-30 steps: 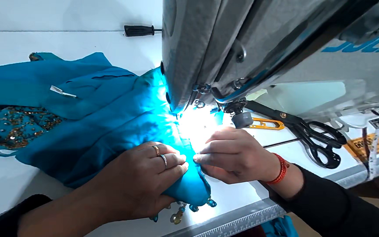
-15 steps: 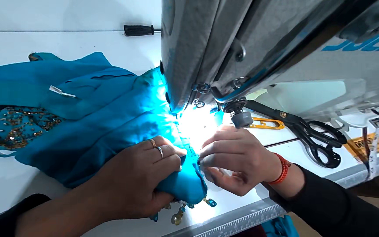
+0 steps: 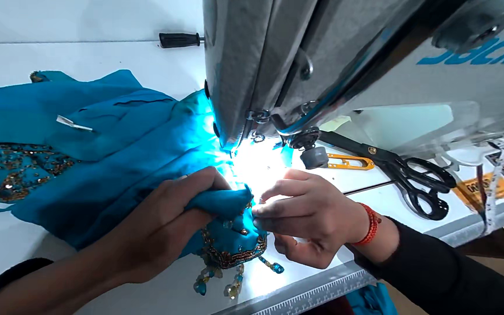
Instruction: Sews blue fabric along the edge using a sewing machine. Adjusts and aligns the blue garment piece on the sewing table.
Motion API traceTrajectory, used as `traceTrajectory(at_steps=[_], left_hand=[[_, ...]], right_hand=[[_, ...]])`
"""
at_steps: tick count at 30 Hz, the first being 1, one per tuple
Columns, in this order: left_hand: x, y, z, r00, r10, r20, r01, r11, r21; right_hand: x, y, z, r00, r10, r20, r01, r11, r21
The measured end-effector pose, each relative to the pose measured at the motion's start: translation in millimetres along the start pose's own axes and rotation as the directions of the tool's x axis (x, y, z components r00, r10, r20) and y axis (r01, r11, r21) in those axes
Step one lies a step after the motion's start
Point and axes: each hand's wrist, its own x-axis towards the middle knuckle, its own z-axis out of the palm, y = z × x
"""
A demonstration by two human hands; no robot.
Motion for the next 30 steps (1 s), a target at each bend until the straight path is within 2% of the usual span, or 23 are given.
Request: traceTrajectory(at_steps=[5, 12, 16, 20, 22, 25, 28, 30], left_hand=[[-2, -2, 1, 1.0, 0.024, -0.013, -0.024, 0.999, 0.047], [-4, -2, 7, 0.985, 0.158, 0.069, -0.172, 0.934, 0.314], [-6, -5, 12, 0.955, 0.258, 0.146, -0.296, 0.829, 0.475], [-7, -6, 17, 0.871, 0.426, 0.246, -0.481, 0.63, 0.61], [-8, -7, 17, 0.841, 0.467, 0.275, -0.525, 0.577, 0.625], [-8, -7, 18, 0.84, 0.466, 0.277, -0.526, 0.578, 0.623], [-9, -6, 19, 0.854, 0.446, 0.267, -0.507, 0.596, 0.623], [-8, -6, 19, 0.857, 0.442, 0.264, -0.502, 0.604, 0.619]], right_hand=[[2, -1, -1, 1.0, -0.011, 0.011, 0.011, 0.999, 0.033], [2, -3, 0, 0.999, -0.028, 0.029, 0.028, 0.999, 0.016], [2, -4, -1, 0.999, -0.019, 0.04, 0.018, 1.0, 0.01], [3, -4, -2, 0.999, -0.017, 0.031, 0.016, 0.999, 0.029], [3, -4, -3, 0.999, -0.021, 0.034, 0.02, 0.999, 0.037], [0, -3, -4, 1.0, -0.008, 0.0, 0.008, 1.0, 0.002], [-1, -1, -4, 0.99, 0.094, -0.109, -0.102, 0.993, -0.067], [0, 0, -2, 0.985, 0.152, -0.079, -0.156, 0.987, -0.049]])
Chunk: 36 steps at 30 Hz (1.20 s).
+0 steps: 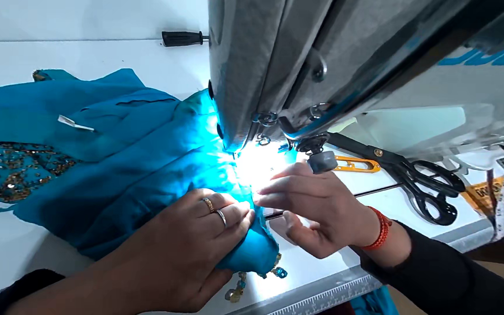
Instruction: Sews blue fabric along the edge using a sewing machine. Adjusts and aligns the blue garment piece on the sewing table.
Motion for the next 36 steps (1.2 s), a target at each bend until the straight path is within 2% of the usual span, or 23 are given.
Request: traceTrajectory(at_steps=[3, 12, 18, 36], left_hand=[[0, 0, 1, 1.0, -0.009, -0.01, 0.009, 1.0, -0.005], [-2, 0, 2, 0.998, -0.057, -0.019, 0.056, 0.998, -0.035], [-1, -2, 4, 0.998, -0.056, -0.015, 0.055, 0.995, -0.079], [9, -33, 2, 0.997, -0.066, -0.041, 0.064, 0.997, -0.038]], right_hand=[[0, 1, 3, 0.996, 0.0, 0.094, 0.0, 1.0, 0.0], [2, -2, 1, 0.987, -0.051, 0.149, 0.06, 0.997, -0.057], [2, -3, 1, 0.985, -0.056, 0.163, 0.064, 0.997, -0.042], [14, 17, 1, 0.983, -0.024, 0.181, 0.041, 0.995, -0.092]])
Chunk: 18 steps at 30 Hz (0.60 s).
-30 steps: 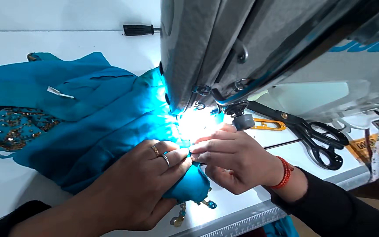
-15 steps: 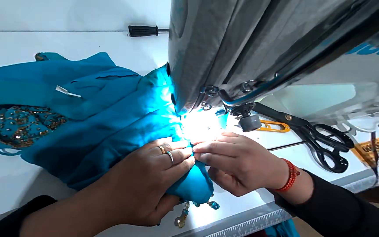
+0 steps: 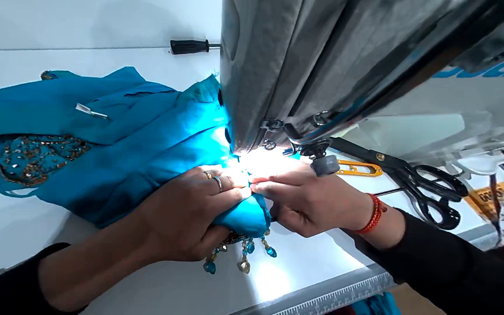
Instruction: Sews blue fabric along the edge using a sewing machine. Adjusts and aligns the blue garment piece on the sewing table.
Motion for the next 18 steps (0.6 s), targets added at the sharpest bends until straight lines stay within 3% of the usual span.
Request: traceTrajectory(at_steps=[18], left_hand=[[4, -13, 0, 1.0, -0.003, -0.013, 0.003, 0.999, -0.034]], right_hand=[[1, 8, 3, 0.999, 0.033, 0.028, -0.033, 0.999, 0.0]])
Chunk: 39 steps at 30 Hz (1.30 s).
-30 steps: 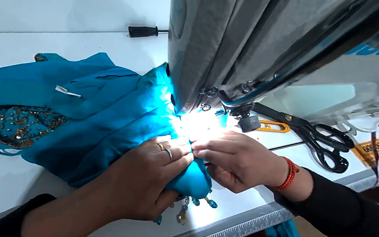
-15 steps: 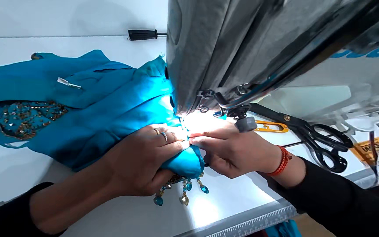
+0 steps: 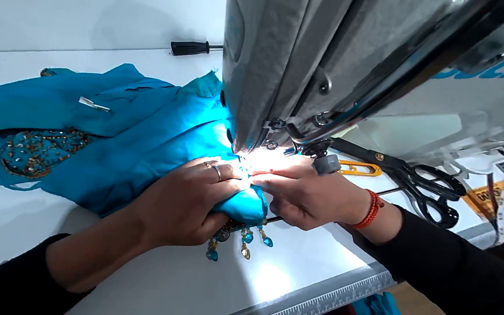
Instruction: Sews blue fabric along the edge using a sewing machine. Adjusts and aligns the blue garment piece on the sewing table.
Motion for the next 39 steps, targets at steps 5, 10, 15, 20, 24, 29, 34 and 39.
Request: traceTrajectory(at_steps=[5, 10, 15, 20, 24, 29, 34, 39], left_hand=[[-0.3, 0.0, -0.9, 1.0, -0.003, 0.007, 0.003, 1.0, 0.0], [0.9, 1.2, -1.8, 0.999, -0.03, 0.012, 0.03, 1.0, 0.01], [0.6, 0.4, -2.1, 0.999, -0.045, 0.017, 0.045, 0.999, 0.008], [0.3, 0.2, -1.1, 0.999, -0.044, 0.013, 0.044, 0.999, 0.01], [0.6, 0.6, -1.6, 0.999, -0.051, 0.008, 0.051, 0.999, 0.013], [1.0, 1.0, -1.1, 0.998, -0.057, 0.001, 0.057, 0.998, 0.009], [1.2, 1.2, -1.5, 0.998, -0.062, 0.008, 0.062, 0.998, 0.006], [1.3, 1.3, -1.6, 0.997, -0.07, 0.017, 0.069, 0.998, 0.006]], right_hand=[[0.0, -0.8, 0.2, 1.0, 0.009, 0.004, -0.009, 1.0, -0.008], [0.4, 0.8, 0.3, 1.0, 0.006, 0.0, -0.006, 1.0, 0.001], [0.0, 0.8, 0.8, 1.0, 0.012, 0.005, -0.012, 1.0, -0.016], [-1.0, 0.9, 2.0, 1.0, 0.011, 0.006, -0.011, 0.999, -0.035], [0.0, -0.3, 1.2, 1.0, 0.023, 0.009, -0.023, 0.999, -0.031], [0.1, -0.1, 1.7, 1.0, 0.019, 0.009, -0.019, 0.999, -0.036], [1.1, -0.8, 1.7, 1.0, 0.03, 0.007, -0.03, 0.999, -0.026], [0.7, -0.5, 2.5, 1.0, 0.02, -0.006, -0.021, 0.999, -0.033]])
